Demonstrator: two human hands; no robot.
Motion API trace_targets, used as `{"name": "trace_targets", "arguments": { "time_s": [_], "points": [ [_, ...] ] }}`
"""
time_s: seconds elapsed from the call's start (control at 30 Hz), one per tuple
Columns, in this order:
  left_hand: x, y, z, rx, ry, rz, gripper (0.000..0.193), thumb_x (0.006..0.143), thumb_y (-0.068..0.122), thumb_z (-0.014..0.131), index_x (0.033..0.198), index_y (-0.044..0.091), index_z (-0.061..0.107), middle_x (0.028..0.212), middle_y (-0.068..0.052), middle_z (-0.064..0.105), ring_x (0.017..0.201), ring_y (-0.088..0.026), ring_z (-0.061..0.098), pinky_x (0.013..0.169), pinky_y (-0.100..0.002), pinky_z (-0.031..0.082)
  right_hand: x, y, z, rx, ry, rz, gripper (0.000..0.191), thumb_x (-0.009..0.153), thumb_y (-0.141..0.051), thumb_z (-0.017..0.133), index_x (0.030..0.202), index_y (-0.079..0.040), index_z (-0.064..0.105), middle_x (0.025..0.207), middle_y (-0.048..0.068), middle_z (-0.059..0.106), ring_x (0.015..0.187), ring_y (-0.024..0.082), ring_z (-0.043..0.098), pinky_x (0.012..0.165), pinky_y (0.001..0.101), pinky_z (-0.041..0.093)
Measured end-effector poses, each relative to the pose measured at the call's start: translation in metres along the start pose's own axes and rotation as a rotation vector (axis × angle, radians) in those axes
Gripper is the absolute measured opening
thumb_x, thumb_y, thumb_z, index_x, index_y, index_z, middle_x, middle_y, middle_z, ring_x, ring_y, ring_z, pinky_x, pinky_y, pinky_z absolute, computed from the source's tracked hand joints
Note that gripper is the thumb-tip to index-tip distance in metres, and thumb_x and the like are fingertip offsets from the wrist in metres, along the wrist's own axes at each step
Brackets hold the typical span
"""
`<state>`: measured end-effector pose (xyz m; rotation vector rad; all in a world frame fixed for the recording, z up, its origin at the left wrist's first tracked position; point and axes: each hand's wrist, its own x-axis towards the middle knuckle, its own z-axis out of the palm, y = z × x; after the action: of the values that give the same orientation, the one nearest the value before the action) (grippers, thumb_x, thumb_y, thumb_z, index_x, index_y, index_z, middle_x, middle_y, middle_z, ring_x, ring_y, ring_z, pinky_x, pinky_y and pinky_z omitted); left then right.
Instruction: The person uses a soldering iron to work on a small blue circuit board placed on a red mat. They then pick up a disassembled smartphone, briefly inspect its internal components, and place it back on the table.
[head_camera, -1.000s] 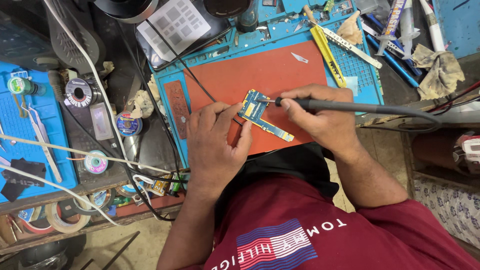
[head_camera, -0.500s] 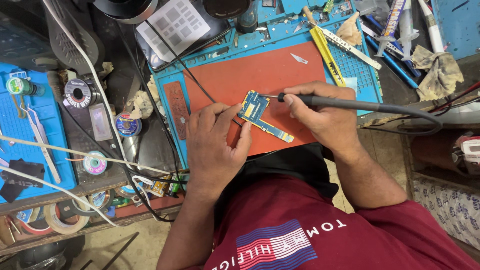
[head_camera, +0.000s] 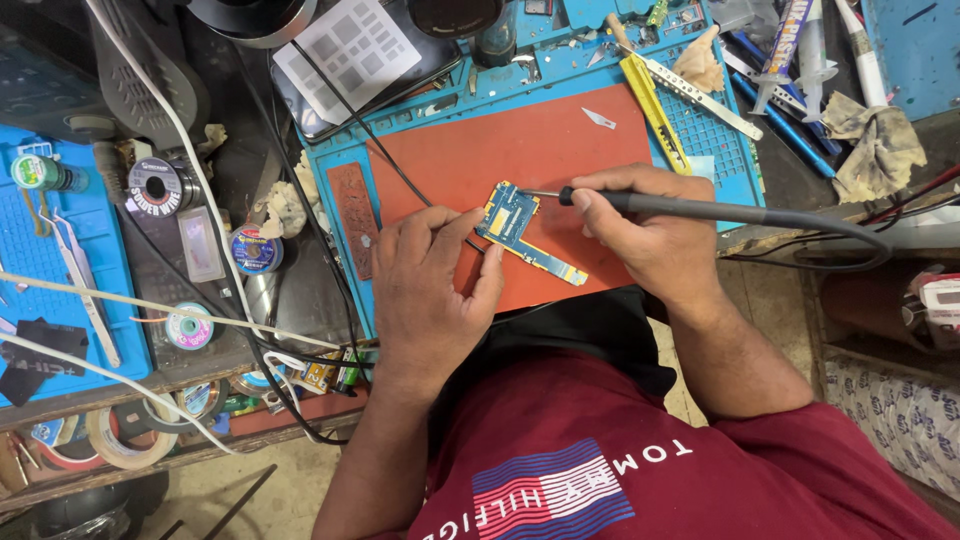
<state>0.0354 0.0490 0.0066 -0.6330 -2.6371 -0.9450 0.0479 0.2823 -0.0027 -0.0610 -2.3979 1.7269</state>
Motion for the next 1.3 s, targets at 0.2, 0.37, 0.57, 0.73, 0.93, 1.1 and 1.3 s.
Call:
{"name": "trace_targets", "arguments": {
  "time_s": [0.2,0.37,0.57,0.73,0.93,1.1,1.3],
  "points": [
    [0.008,0.001,-0.008,0.02,-0.075,0.051,0.056,0.085,0.02,0.079,0.135,0.007,0.057,0.128,-0.009,0.06,0.117,-0.032,0.055,0.101,-0.047,0.042,-0.008,0.01,-0.007,0.239,0.094,0.025,0.014,0.105,-0.007,0.068,0.109,0.005,0.071,0.09,0.009,0.074,0.073,0.01,0.068,0.062,0.0211,0.052],
    [0.028,-0.004,-0.017,-0.01,-0.245,0.194,0.087,0.079,0.015,0.072,0.157,0.004,0.035,0.134,-0.009,0.062,0.128,-0.028,0.056,0.107,-0.048,0.037,-0.013,0.013,-0.012,0.275,0.095,0.011,0.019,0.108,-0.012,0.065,0.109,0.005,0.072,0.089,0.011,0.073,0.07,0.011,0.066,0.062,0.0218,0.051],
    [0.034,-0.001,-0.013,-0.027,-0.236,0.17,0.097,0.081,0.028,0.082,0.158,0.003,0.029,0.125,-0.004,0.067,0.115,-0.028,0.057,0.101,-0.047,0.038,-0.019,0.005,-0.012,0.379,0.111,0.004,0.018,0.106,-0.012,0.064,0.111,0.004,0.07,0.093,0.011,0.075,0.075,0.011,0.071,0.064,0.0218,0.055],
    [0.015,0.006,0.001,-0.122,-0.133,-0.008,0.11,0.077,0.037,0.091,0.159,0.002,0.026,0.123,-0.004,0.066,0.113,-0.029,0.057,0.105,-0.047,0.039,-0.024,-0.008,-0.002,0.019,0.052,-0.094,0.014,0.099,-0.007,0.072,0.109,0.003,0.074,0.091,0.011,0.076,0.074,0.012,0.07,0.064,0.0238,0.054],
    [0.006,-0.002,0.002,-0.18,-0.115,0.005,0.108,0.081,0.028,0.088,0.161,0.002,0.021,0.129,-0.004,0.066,0.12,-0.029,0.057,0.108,-0.047,0.04,-0.017,-0.019,0.01,-0.223,-0.012,-0.392,0.018,0.087,-0.003,0.079,0.105,0.0,0.074,0.095,0.012,0.076,0.081,0.019,0.073,0.07,0.0288,0.056],
    [0.007,-0.002,0.002,-0.163,-0.11,0.004,0.107,0.081,0.028,0.087,0.161,0.002,0.021,0.128,-0.003,0.067,0.119,-0.029,0.057,0.107,-0.046,0.04,-0.016,-0.021,0.012,-0.27,-0.006,-0.415,0.018,0.086,-0.003,0.081,0.103,0.0,0.074,0.093,0.012,0.076,0.079,0.02,0.073,0.07,0.0299,0.057],
    [0.008,-0.001,0.004,-0.145,-0.113,0.006,0.106,0.081,0.028,0.087,0.161,0.002,0.021,0.128,-0.002,0.067,0.117,-0.027,0.057,0.106,-0.046,0.04,-0.014,-0.02,0.014,-0.299,-0.006,-0.443,0.019,0.087,-0.004,0.082,0.104,0.0,0.074,0.097,0.012,0.077,0.081,0.021,0.073,0.072,0.0303,0.057]
  ]
}}
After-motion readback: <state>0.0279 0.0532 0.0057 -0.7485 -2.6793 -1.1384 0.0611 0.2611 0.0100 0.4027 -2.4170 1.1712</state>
